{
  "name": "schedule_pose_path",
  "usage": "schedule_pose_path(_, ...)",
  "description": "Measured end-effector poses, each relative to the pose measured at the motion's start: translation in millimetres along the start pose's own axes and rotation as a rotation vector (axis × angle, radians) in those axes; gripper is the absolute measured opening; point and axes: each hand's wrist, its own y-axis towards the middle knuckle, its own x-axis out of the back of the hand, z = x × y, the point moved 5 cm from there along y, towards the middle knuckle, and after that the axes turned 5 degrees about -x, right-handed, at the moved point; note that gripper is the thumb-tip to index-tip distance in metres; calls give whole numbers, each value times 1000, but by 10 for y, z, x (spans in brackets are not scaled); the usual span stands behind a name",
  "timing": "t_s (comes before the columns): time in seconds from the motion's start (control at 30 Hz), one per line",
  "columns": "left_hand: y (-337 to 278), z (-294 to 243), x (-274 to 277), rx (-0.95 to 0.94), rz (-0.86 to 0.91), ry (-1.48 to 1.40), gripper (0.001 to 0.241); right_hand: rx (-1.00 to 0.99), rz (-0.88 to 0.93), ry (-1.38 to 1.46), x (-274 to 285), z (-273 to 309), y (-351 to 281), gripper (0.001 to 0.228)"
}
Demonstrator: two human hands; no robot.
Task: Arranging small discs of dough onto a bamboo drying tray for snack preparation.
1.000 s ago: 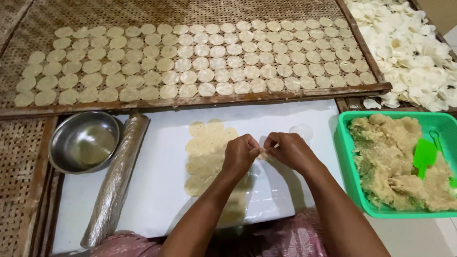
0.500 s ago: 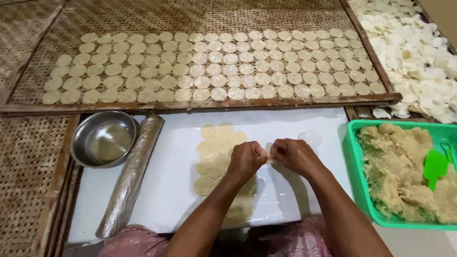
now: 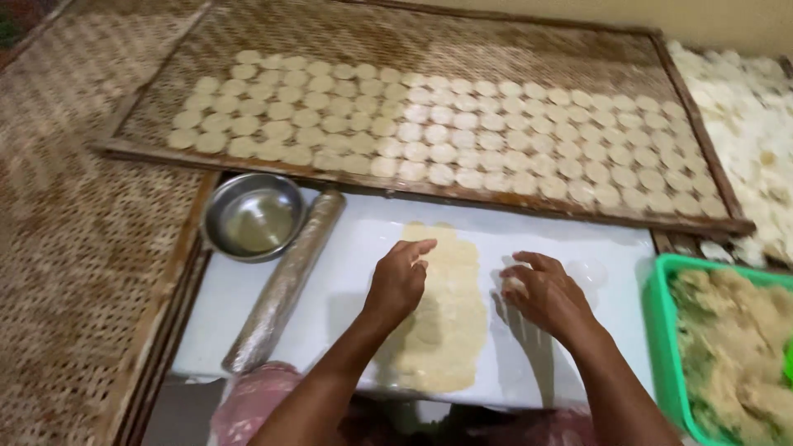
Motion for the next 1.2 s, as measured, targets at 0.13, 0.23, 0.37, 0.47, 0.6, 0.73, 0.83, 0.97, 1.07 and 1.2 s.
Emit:
schedule_pose_path(0.13,-315,-405,526,-98,-312,-102,50,462,-244,206,366,1054,27,42)
schedule_pose_path(0.23,-544,-451,834,-381,-722,-210,43,766,-349,237,440,1938,146,45)
schedule_pose_path(0.37,-780,-460,1288,-348,-929,-484,44,857,-239,-69,199,3075,441,61)
schedule_pose_path(0.47,-849,-399,1618,-237,-1060,-783,57,837,-99,-256,-201,3617,734,67)
schedule_pose_path(0.6,-872,-239,1803,-110,-1178,-1002,57,810,-27,-339,-394,3957,916,70)
schedule_pose_path(0.73,-830,-202,1813,-130,-1173,-914,57,824,-145,-353,-470,3963,993,72)
schedule_pose_path(0.83,-743,-204,1748,-216,-1135,-1001,58,788,1,-422,-65,3853,703,50)
schedule_pose_path(0.97,-499,-126,1453,-188,-973,-1061,78,689,-76,642,480,3238,5,49)
schedule_pose_path(1.07,-392,-46,963,-414,-856,-789,88,615,-145,909,387,2787,-626,59)
schedule_pose_path(1.2,-532,-39,67,-322,-547,-750,69,292,-24,1108,164,2310,-783,81)
